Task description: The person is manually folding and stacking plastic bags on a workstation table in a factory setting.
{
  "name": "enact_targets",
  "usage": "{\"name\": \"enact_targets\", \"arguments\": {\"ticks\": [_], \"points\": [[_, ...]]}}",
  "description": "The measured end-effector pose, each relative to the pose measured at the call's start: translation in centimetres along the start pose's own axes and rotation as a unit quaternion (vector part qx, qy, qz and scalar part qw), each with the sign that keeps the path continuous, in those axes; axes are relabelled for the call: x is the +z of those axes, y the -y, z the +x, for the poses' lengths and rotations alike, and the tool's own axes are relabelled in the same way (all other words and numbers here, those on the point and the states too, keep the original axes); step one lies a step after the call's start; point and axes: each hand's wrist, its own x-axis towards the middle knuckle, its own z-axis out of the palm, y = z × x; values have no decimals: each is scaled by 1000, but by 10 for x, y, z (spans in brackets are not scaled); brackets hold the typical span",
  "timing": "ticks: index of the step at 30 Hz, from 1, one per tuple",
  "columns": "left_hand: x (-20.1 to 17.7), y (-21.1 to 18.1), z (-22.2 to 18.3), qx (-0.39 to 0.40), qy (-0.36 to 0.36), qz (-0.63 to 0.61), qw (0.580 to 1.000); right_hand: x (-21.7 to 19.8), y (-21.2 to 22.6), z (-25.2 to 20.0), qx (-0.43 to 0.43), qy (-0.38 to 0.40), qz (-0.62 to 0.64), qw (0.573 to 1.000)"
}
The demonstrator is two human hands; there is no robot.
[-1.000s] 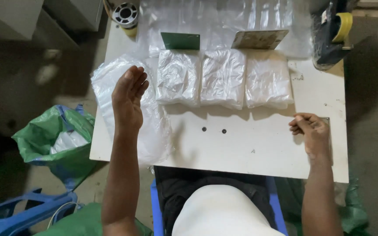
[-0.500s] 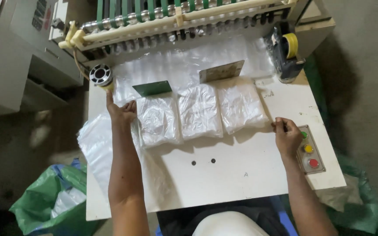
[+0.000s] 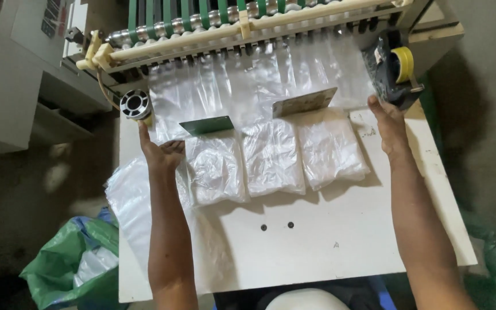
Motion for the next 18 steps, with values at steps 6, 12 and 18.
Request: {"name": "enact_targets", "arguments": {"ticks": [6, 12, 18], "points": [[22, -5, -15, 13, 7, -31, 999, 37, 21, 55, 12, -9, 29, 999], [56, -3, 17, -26, 47, -57, 997, 70, 33, 95, -47, 4, -93, 995], [61, 16, 65, -20, 34, 80, 996, 101, 25, 103, -17, 59, -215, 975]]}}
